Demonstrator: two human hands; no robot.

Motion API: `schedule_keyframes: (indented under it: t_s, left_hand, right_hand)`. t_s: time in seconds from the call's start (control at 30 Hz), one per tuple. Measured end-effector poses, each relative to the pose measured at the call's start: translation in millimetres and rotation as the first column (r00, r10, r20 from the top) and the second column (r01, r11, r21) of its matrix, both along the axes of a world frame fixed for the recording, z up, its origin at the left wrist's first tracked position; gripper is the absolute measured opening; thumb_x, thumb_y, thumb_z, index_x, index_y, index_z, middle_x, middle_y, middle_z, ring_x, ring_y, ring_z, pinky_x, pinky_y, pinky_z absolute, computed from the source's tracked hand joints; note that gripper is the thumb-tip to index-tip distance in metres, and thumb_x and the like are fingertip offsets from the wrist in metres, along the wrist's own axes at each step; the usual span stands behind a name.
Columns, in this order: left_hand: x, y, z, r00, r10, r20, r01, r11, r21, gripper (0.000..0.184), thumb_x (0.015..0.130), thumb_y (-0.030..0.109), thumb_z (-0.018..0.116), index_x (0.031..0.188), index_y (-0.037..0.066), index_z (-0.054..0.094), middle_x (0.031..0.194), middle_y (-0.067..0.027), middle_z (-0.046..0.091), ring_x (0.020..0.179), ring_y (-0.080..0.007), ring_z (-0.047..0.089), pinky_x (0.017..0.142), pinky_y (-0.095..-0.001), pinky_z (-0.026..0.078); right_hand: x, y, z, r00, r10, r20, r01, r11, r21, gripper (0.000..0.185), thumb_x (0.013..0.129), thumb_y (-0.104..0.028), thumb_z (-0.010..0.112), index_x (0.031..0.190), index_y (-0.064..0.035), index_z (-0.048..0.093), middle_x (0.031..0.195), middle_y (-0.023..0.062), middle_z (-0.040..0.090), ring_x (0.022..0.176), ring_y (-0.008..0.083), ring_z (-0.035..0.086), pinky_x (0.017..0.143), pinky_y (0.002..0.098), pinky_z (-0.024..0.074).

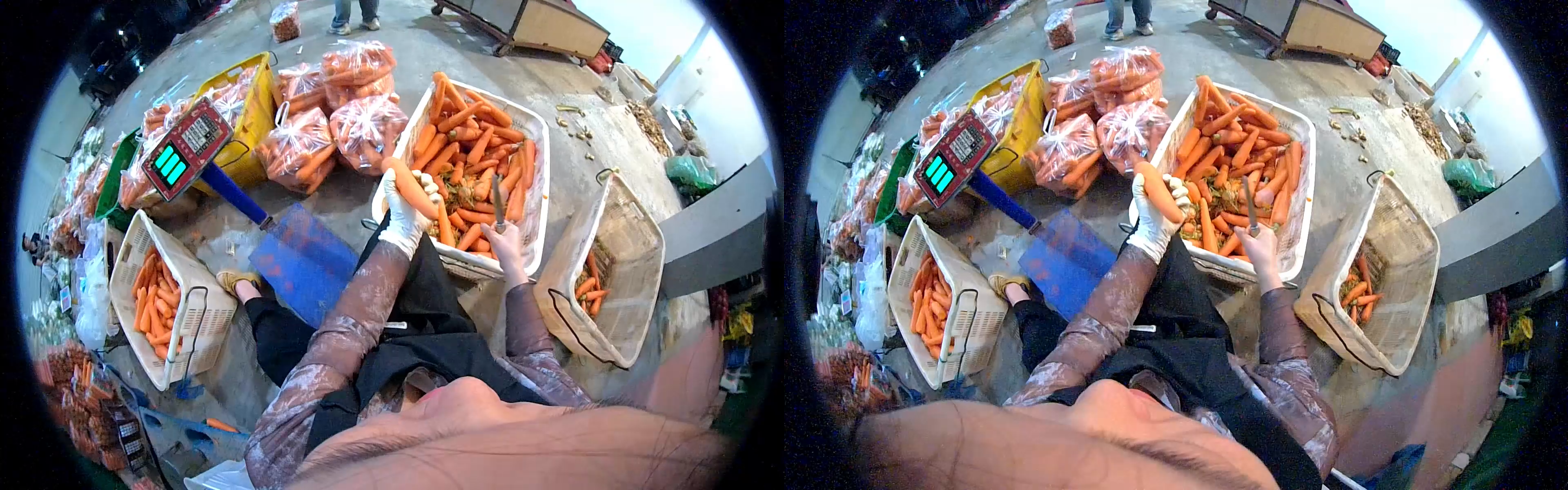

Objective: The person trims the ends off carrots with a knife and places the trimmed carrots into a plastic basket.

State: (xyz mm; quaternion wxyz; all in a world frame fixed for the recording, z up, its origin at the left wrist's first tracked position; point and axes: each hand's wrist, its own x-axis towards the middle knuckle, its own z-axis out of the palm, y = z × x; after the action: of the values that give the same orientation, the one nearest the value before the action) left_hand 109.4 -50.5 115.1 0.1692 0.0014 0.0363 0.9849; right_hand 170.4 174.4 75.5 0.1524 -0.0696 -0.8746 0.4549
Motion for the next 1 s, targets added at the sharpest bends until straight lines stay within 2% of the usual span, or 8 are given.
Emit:
schedule_keyframes:
  t_s: [0.2, 0.43, 0.53, 0.6, 0.63, 0.7, 0.77, 1.0]
  left_hand:
    - [-3.4, 11.5, 2.1, 0.856, 0.358, 0.373, -0.257, 0.921, -0.294, 0.069, 0.077, 0.065, 0.057, 0.113, 0.007, 0.049, 0.101, -0.0058, 0.057, 0.096, -0.0203, 0.053, 0.088, -0.0363, 0.045]
    - [-10.0, 18.0, -18.8, 0.892, 0.366, 0.264, -0.270, 0.902, -0.336, 0.058, 0.077, 0.055, 0.066, 0.108, 0.008, 0.051, 0.090, -0.0030, 0.055, 0.082, -0.0162, 0.056, 0.074, -0.0302, 0.050]
    - [2.0, 8.2, -9.3, 0.993, 0.112, 0.028, -0.104, 0.975, -0.195, 0.057, 0.076, 0.055, 0.065, 0.104, 0.008, 0.050, 0.085, -0.0037, 0.053, 0.077, -0.0178, 0.055, 0.068, -0.0330, 0.050]
    - [26.8, 5.9, 29.3, 0.973, 0.153, -0.170, -0.205, 0.913, -0.353, 0.057, 0.080, 0.045, 0.064, 0.116, 0.004, 0.045, 0.090, -0.0062, 0.053, 0.080, -0.0209, 0.056, 0.073, -0.0352, 0.051]
    - [20.6, 8.6, 33.8, 0.977, 0.177, -0.117, -0.206, 0.920, -0.333, 0.059, 0.080, 0.044, 0.065, 0.118, 0.004, 0.043, 0.093, -0.0069, 0.053, 0.084, -0.0220, 0.056, 0.077, -0.0362, 0.051]
    - [13.4, 8.3, 12.2, 0.993, 0.118, -0.023, -0.120, 0.960, -0.253, 0.063, 0.078, 0.039, 0.069, 0.122, 0.005, 0.041, 0.105, -0.0094, 0.052, 0.095, -0.0250, 0.056, 0.086, -0.0397, 0.050]
    - [8.0, 9.8, 11.9, 0.992, 0.111, -0.068, -0.123, 0.966, -0.228, 0.065, 0.074, 0.031, 0.074, 0.123, 0.005, 0.040, 0.110, -0.0113, 0.051, 0.098, -0.0272, 0.055, 0.089, -0.0409, 0.049]
    - [2.7, 7.6, 2.9, 0.994, 0.097, -0.047, -0.101, 0.991, -0.088, 0.050, 0.070, 0.002, 0.066, 0.114, 0.000, 0.043, 0.112, -0.0165, 0.050, 0.104, -0.0332, 0.054, 0.097, -0.0461, 0.045]
  right_hand:
    - [14.6, -69.8, 39.0, 0.919, -0.063, -0.389, 0.138, 0.976, 0.168, 0.038, 0.081, -0.021, 0.065, 0.056, -0.0030, 0.043, 0.051, 0.0154, 0.041, 0.045, 0.0333, 0.044, 0.044, 0.0382, 0.0345]
    - [-24.4, -90.4, 25.9, 0.913, -0.173, -0.370, 0.279, 0.926, 0.256, 0.034, 0.079, -0.026, 0.062, 0.056, -0.0055, 0.049, 0.052, 0.0172, 0.048, 0.048, 0.0348, 0.050, 0.047, 0.0405, 0.0402]
    - [-47.6, -74.5, -11.8, 0.978, -0.191, -0.084, 0.209, 0.915, 0.344, 0.033, 0.083, -0.030, 0.058, 0.067, -0.0015, 0.062, 0.060, 0.0197, 0.059, 0.058, 0.0351, 0.060, 0.052, 0.0398, 0.0464]
    - [-69.7, -65.6, -32.5, 0.875, -0.003, 0.484, 0.049, 0.995, -0.083, 0.045, 0.080, -0.037, 0.061, 0.072, 0.0076, 0.063, 0.062, 0.0230, 0.060, 0.061, 0.0331, 0.064, 0.058, 0.0418, 0.0481]
    - [-67.4, -75.4, -33.2, 0.985, -0.013, 0.170, 0.028, 0.996, -0.088, 0.047, 0.081, -0.038, 0.062, 0.069, 0.0069, 0.063, 0.056, 0.0173, 0.059, 0.049, 0.0269, 0.060, 0.049, 0.0385, 0.0469]
    - [-47.1, -67.9, -25.4, 0.930, 0.055, 0.365, 0.062, 0.951, -0.303, 0.040, 0.082, -0.036, 0.064, 0.063, -0.0006, 0.060, 0.050, 0.0068, 0.053, 0.039, 0.0174, 0.051, 0.040, 0.0319, 0.0394]
    - [-36.9, -62.8, -13.0, 0.967, 0.235, 0.097, -0.087, 0.665, -0.741, 0.033, 0.087, -0.023, 0.062, 0.061, -0.0126, 0.045, 0.047, -0.0047, 0.041, 0.039, 0.0051, 0.036, 0.036, 0.0242, 0.0275]
    - [-15.2, -55.5, 23.2, 0.958, -0.194, -0.213, 0.144, 0.963, -0.230, 0.026, 0.083, -0.018, 0.064, 0.064, -0.0032, 0.056, 0.047, -0.0015, 0.043, 0.044, 0.0059, 0.035, 0.041, 0.0279, 0.0286]
